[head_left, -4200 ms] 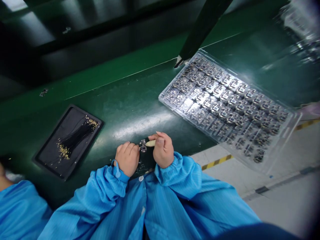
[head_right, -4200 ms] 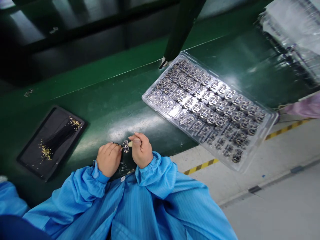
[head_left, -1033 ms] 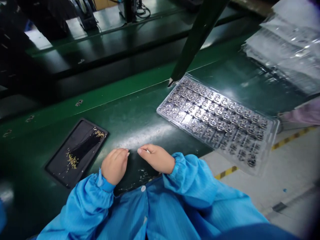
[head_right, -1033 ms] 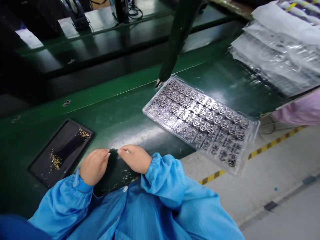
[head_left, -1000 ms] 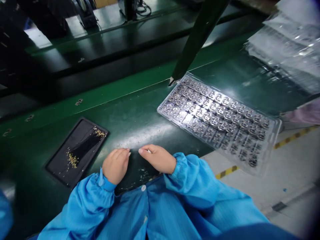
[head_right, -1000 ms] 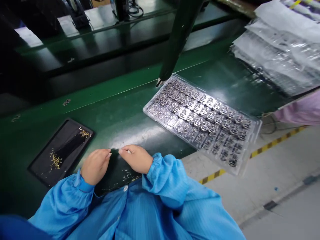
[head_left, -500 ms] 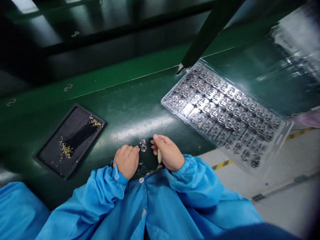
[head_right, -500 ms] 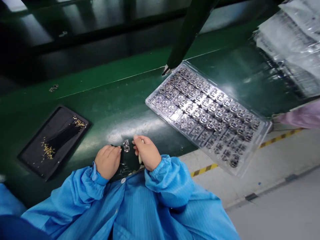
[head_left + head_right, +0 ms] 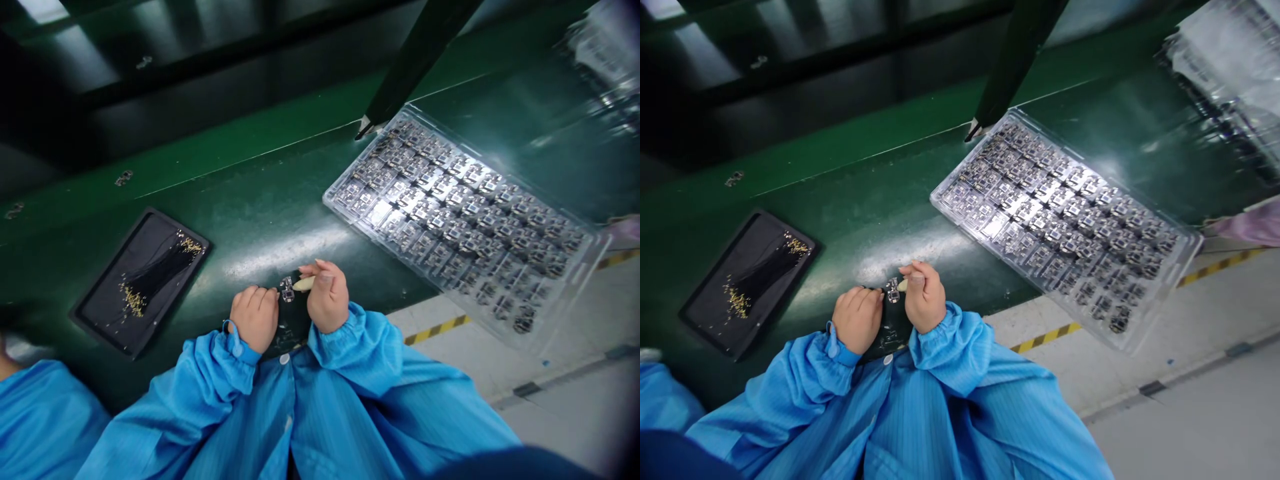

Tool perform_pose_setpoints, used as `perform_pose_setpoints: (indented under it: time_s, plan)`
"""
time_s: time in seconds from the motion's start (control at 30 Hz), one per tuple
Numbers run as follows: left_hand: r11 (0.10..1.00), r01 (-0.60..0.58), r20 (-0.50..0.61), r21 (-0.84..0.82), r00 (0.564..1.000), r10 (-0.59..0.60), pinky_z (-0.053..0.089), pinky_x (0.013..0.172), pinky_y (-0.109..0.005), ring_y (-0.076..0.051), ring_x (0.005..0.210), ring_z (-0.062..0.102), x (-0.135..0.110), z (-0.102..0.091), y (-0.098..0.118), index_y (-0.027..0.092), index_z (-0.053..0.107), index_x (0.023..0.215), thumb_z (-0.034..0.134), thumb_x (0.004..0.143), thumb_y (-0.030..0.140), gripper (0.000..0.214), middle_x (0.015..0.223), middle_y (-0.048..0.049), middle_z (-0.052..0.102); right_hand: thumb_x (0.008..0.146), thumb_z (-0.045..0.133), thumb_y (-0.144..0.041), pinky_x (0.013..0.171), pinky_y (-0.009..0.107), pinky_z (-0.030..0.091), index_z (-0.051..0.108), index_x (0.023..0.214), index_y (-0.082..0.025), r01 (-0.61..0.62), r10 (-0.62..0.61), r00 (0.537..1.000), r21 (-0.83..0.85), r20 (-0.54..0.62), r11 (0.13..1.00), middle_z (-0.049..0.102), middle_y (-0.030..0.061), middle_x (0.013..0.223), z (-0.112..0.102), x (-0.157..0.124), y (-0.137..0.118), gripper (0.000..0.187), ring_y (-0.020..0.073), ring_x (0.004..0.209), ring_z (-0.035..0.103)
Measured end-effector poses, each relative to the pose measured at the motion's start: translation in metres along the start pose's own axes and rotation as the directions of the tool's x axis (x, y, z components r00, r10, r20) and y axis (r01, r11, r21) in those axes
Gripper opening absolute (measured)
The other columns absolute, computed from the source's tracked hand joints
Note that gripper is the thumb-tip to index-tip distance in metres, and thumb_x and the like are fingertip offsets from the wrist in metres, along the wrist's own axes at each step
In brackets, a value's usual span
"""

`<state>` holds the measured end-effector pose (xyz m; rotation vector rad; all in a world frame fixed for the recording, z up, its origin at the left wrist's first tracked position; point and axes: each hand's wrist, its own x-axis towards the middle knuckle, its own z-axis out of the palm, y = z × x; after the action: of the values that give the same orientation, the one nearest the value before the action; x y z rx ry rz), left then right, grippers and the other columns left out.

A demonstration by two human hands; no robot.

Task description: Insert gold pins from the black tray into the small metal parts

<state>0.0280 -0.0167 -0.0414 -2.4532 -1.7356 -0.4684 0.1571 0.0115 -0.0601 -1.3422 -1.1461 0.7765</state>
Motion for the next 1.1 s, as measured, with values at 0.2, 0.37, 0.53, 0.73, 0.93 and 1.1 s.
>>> perform_pose_setpoints:
  time_s: [0.2,0.37,0.53,0.73,0.93,1.1]
  plan:
    - [1.0,-0.001,0.001,-0.006,1.0,0.001,0.037,0.066,-0.029,-0.018,0.076,0.053,0.001,0.0,0.0,0.016,0.057,0.084,0.049,0.077,0.019,0.011,0.072,-0.0021,0.062,0.085,0.035,-0.034,0.064,0.031,0.049,0.045,0.098,-0.021,0.014,-0.014,1.0,-0.003,-0.001,1.0,0.064,0.0025,0.077,0.0,-0.001,0.001,0.021,0.0131,0.066,0.06]
    - [1.0,0.006,0.017,0.001,1.0,-0.006,0.037,0.066,-0.029,-0.018,0.076,0.053,0.0,0.001,0.0,0.017,0.058,0.084,0.049,0.078,0.019,0.011,0.072,-0.002,0.062,0.085,0.036,-0.031,0.064,0.031,0.049,0.046,0.098,-0.021,0.031,-0.031,0.999,0.006,-0.012,1.0,0.063,0.0016,0.077,0.0,-0.001,0.002,0.019,0.0127,0.065,0.06]
    - [1.0,0.011,0.027,0.004,1.0,-0.011,0.036,0.066,-0.03,-0.018,0.076,0.053,0.0,0.001,0.001,0.017,0.058,0.084,0.048,0.078,0.02,0.012,0.071,-0.0026,0.061,0.085,0.037,-0.031,0.068,0.033,0.049,0.045,0.1,-0.022,0.055,-0.054,0.998,-0.039,0.023,0.998,0.064,0.0023,0.08,-0.001,-0.003,0.005,0.019,0.0142,0.071,0.061]
    - [1.0,0.019,0.035,-0.01,0.999,-0.018,0.036,0.067,-0.03,-0.018,0.078,0.053,0.001,0.001,0.0,0.017,0.058,0.083,0.047,0.079,0.02,0.013,0.072,-0.0034,0.061,0.085,0.036,-0.031,0.068,0.031,0.048,0.048,0.098,-0.022,0.221,-0.199,0.973,-0.21,0.12,0.953,0.065,0.0015,0.077,-0.004,0.002,-0.005,0.019,0.0145,0.074,0.061]
    - [0.999,-0.051,0.064,0.014,0.997,0.05,0.037,0.066,-0.031,-0.02,0.08,0.054,-0.005,0.002,-0.007,0.016,0.059,0.078,0.045,0.078,0.02,0.015,0.077,-0.0061,0.062,0.085,0.032,-0.036,0.062,0.027,0.045,0.059,0.074,-0.02,0.54,-0.316,0.798,-0.377,0.513,0.752,0.066,0.0038,0.066,0.008,0.012,-0.023,0.033,0.0147,0.063,0.059]
    - [0.988,-0.148,0.152,-0.033,0.977,0.151,0.039,0.06,-0.031,-0.019,0.073,0.055,0.015,0.002,-0.021,0.018,0.059,0.075,0.038,0.08,0.021,0.022,0.07,-0.0059,0.062,0.084,0.031,-0.039,0.064,0.025,0.045,0.059,0.074,-0.02,0.276,-0.106,0.9,-0.365,0.422,0.889,0.065,0.0037,0.071,0.013,0.026,-0.023,0.036,0.0139,0.066,0.06]
